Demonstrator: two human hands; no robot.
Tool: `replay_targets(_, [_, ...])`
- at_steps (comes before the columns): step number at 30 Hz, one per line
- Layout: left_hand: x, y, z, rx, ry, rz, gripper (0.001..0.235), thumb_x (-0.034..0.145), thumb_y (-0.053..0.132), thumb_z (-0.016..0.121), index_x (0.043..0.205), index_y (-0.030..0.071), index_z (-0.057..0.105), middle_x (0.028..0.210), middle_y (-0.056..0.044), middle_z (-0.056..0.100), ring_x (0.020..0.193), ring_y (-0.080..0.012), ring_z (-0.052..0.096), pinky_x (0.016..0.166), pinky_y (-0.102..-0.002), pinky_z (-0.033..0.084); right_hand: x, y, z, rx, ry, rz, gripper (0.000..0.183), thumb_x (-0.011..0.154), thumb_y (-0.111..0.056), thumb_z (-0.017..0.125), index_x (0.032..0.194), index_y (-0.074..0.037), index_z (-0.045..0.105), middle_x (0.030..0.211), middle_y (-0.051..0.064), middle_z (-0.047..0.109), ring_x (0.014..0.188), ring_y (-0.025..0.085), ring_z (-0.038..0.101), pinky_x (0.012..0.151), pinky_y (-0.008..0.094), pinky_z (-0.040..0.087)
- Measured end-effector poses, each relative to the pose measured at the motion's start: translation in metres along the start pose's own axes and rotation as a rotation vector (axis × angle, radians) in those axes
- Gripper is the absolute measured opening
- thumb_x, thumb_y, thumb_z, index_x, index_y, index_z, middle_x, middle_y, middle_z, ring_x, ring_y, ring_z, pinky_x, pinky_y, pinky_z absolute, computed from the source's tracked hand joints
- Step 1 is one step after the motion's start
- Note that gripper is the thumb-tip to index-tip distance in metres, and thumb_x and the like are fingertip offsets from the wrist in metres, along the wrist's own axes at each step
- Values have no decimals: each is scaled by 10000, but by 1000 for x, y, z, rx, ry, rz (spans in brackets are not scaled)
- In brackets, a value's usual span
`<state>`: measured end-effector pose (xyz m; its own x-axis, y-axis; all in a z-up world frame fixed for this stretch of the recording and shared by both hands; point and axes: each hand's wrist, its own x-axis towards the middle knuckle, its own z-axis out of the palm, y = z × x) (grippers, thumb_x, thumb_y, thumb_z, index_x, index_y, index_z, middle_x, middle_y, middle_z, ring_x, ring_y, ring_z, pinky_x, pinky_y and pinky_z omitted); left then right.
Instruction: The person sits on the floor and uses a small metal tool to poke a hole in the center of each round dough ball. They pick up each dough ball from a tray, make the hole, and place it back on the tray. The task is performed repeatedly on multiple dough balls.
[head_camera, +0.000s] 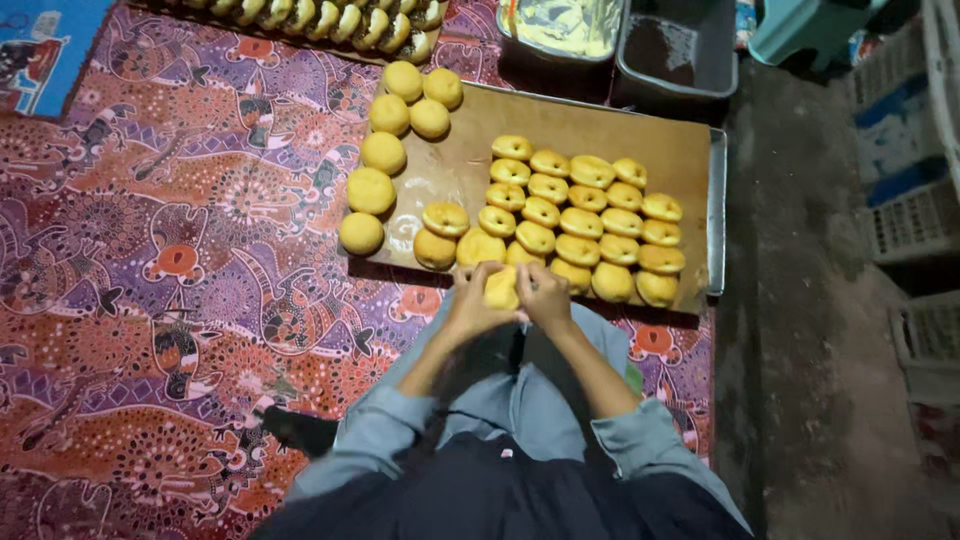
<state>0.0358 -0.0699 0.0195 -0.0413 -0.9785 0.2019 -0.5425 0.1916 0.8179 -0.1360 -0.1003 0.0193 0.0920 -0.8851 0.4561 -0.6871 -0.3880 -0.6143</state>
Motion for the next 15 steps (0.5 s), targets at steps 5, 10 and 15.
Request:
replay_targets(5, [98,-80,-42,-161,-280,11,692,630,278,913,1247,89,661,1210,-146,668,1156,-286,643,1026,-394,511,29,22,-41,159,149,187,210,1007,-184,646,1007,9,728,832,127,719,715,186,673,665,342,543])
replay_targets(10, [198,-176,-41,-296,-304,-111,630,685,246,844,1245,60,625,1240,-158,630,1146,-276,634,984,-375,528,22,43,-68,226,275,358,249,1053,-154,589,919,45,659,801,66,648,743,120,576,683,304,490])
replay_targets(15, [219,-229,-3,-113,-395,-148,618,686,169,759,1271,52,597,1222,-203,633,1136,-316,631,973,-389,529,-14,71,-59,165,213,468,311,1067,-164,595,832,39,619,712,43,558,684,112,499,633,309,431])
